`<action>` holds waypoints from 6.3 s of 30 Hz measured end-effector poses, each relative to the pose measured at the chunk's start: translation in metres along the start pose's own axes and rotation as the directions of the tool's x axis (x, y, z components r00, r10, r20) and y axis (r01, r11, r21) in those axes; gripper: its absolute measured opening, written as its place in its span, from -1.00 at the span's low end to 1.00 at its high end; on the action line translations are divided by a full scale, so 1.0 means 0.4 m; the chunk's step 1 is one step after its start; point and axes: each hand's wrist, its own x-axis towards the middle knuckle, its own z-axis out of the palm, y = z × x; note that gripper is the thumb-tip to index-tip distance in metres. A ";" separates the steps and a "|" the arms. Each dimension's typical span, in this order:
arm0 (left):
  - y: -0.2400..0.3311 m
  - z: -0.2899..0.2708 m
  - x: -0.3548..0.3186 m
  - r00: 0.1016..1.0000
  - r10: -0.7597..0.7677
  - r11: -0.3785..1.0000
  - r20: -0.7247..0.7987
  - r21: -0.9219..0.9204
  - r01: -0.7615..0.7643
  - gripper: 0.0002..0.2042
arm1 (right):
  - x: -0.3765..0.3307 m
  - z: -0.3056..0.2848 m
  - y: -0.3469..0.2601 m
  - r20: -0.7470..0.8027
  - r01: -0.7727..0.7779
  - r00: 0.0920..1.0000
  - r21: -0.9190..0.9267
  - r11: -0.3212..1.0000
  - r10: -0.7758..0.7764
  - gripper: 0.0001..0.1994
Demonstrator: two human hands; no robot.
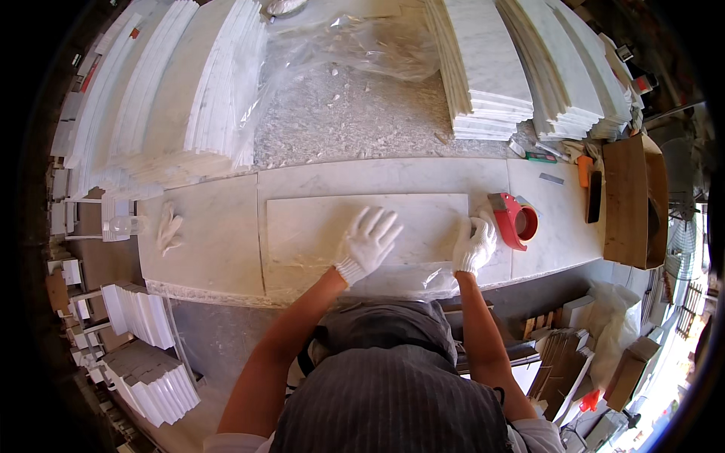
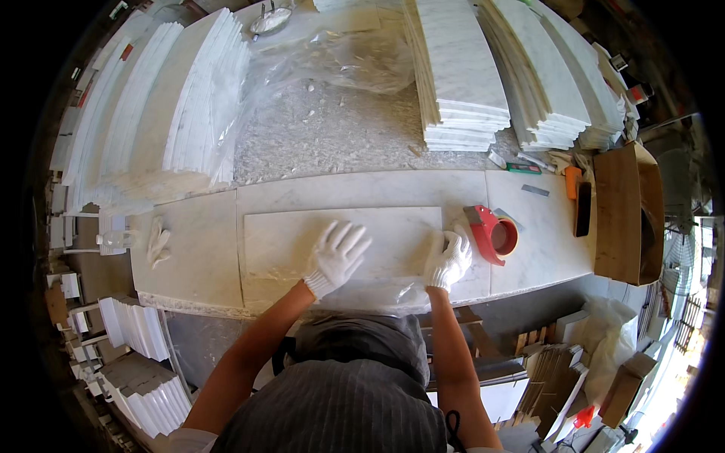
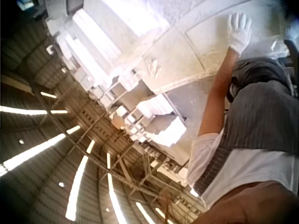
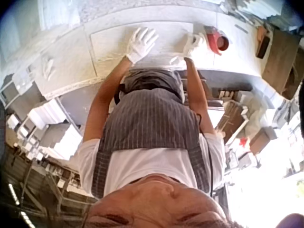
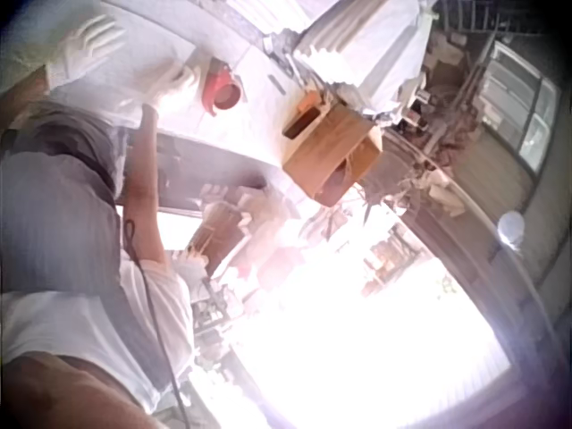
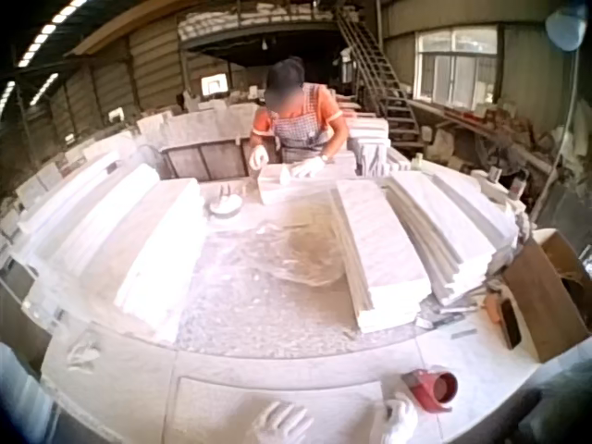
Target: The person wraps individual white rectangular tiles in clear plastic film on a workbench, then places them into a cardboard box. The person uses a tape dispenser to seal the plastic and handles the tiles with gloved hands.
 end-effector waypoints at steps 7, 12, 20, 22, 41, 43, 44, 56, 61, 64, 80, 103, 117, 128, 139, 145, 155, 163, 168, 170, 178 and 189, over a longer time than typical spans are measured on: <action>0.159 0.013 0.207 0.957 0.158 0.979 0.242 -0.169 -0.119 -0.51 | 0.026 -0.024 0.041 0.063 -0.178 0.982 -0.036 0.983 0.180 -0.77; 0.143 0.001 0.230 0.942 0.166 0.976 0.291 -0.186 -0.114 -0.54 | -0.010 -0.112 0.004 -0.007 -0.031 0.999 0.256 0.966 0.034 -0.76; 0.125 0.077 0.233 0.984 0.160 0.944 0.078 -0.303 -0.129 -0.53 | -0.099 -0.086 -0.102 0.204 0.323 0.875 0.427 0.844 -0.438 -0.81; 0.120 0.066 0.249 0.969 0.195 0.963 0.154 -0.220 -0.158 -0.53 | -0.060 -0.051 -0.088 0.142 0.312 0.918 0.321 0.894 -0.371 -0.76; -0.274 -0.135 -0.238 0.857 -0.515 0.841 -0.001 0.192 0.506 -0.51 | 0.019 -0.011 0.016 0.420 0.272 0.891 -0.182 0.945 -0.175 -0.43; -0.358 -0.146 -0.398 0.630 -0.774 0.599 -0.058 0.253 0.760 -0.49 | 0.019 -0.010 0.005 0.416 0.276 0.890 -0.169 0.946 -0.185 -0.43; -0.383 -0.163 -0.465 0.578 -0.808 0.525 -0.119 0.303 0.796 -0.50 | 0.019 -0.010 0.004 0.414 0.274 0.891 -0.167 0.947 -0.185 -0.43; -0.047 -0.213 -0.482 0.127 -0.982 0.101 0.140 -0.181 0.978 -0.44 | 0.018 -0.013 0.006 0.417 0.267 0.891 -0.162 0.950 -0.180 -0.44; -0.057 -0.197 -0.500 0.114 -0.982 0.073 0.152 -0.251 0.965 -0.68 | 0.019 -0.011 0.012 0.431 0.278 0.884 -0.165 0.946 -0.184 -0.42; -0.071 -0.196 -0.521 0.167 -0.979 0.143 0.116 -0.190 0.971 -0.75 | 0.012 -0.014 0.007 0.429 0.276 0.886 -0.179 0.944 -0.177 -0.42; -0.167 -0.211 -0.557 0.337 -0.921 0.318 0.194 -0.121 0.940 -0.80 | -0.050 -0.022 0.014 0.351 0.235 0.924 -0.204 0.950 -0.153 -0.42; -0.012 -0.058 0.015 0.991 -0.057 0.979 0.119 -0.187 0.078 -0.54 | -0.045 -0.026 0.017 0.295 0.161 0.949 -0.150 0.976 -0.111 -0.33; 0.038 -0.043 0.116 0.997 0.047 0.972 0.065 -0.234 -0.031 -0.61 | 0.000 -0.028 0.038 0.152 -0.180 0.974 0.052 0.982 0.170 -0.78; 0.069 -0.008 0.125 0.998 0.038 0.973 0.056 -0.228 -0.024 -0.58 | 0.005 -0.010 0.062 0.100 -0.078 0.991 -0.057 0.995 0.084 -0.83; 0.072 0.003 0.120 0.999 0.028 0.972 0.027 -0.235 -0.021 -0.58 | 0.011 -0.050 0.029 0.024 -0.008 1.000 -0.100 0.995 0.010 -0.60; 0.068 -0.013 0.130 0.998 0.047 0.980 0.036 -0.196 -0.039 -0.58 | -0.021 -0.114 -0.162 0.019 0.325 0.944 0.106 0.940 -0.328 -0.55; 0.071 -0.023 0.133 0.999 0.039 0.978 0.025 -0.206 -0.033 -0.60 | -0.028 -0.048 -0.065 0.474 0.454 0.761 0.096 0.886 -0.442 -0.49; -0.133 -0.065 -0.004 0.987 -0.153 0.988 -0.051 -0.046 0.151 -0.60 | 0.000 -0.053 0.026 0.523 0.363 0.810 -0.093 0.927 -0.265 -0.42; -0.278 -0.094 -0.209 0.630 -0.712 0.631 -0.310 0.111 0.768 -0.45 | 0.001 -0.055 0.017 0.517 0.364 0.815 -0.105 0.925 -0.262 -0.42; -0.296 -0.078 -0.275 0.344 -0.897 0.362 -0.276 -0.014 0.932 -0.43 | 0.004 -0.060 0.010 0.510 0.357 0.819 -0.095 0.929 -0.263 -0.43; -0.358 -0.090 -0.297 0.184 -0.979 0.204 -0.088 -0.445 0.872 -0.68 | 0.000 -0.047 0.023 0.476 0.380 0.829 -0.099 0.920 -0.292 -0.46; -0.371 -0.069 -0.303 0.268 -0.939 0.321 -0.214 -0.271 0.908 -0.79 | 0.006 -0.047 0.012 0.485 0.417 0.812 -0.096 0.904 -0.323 -0.47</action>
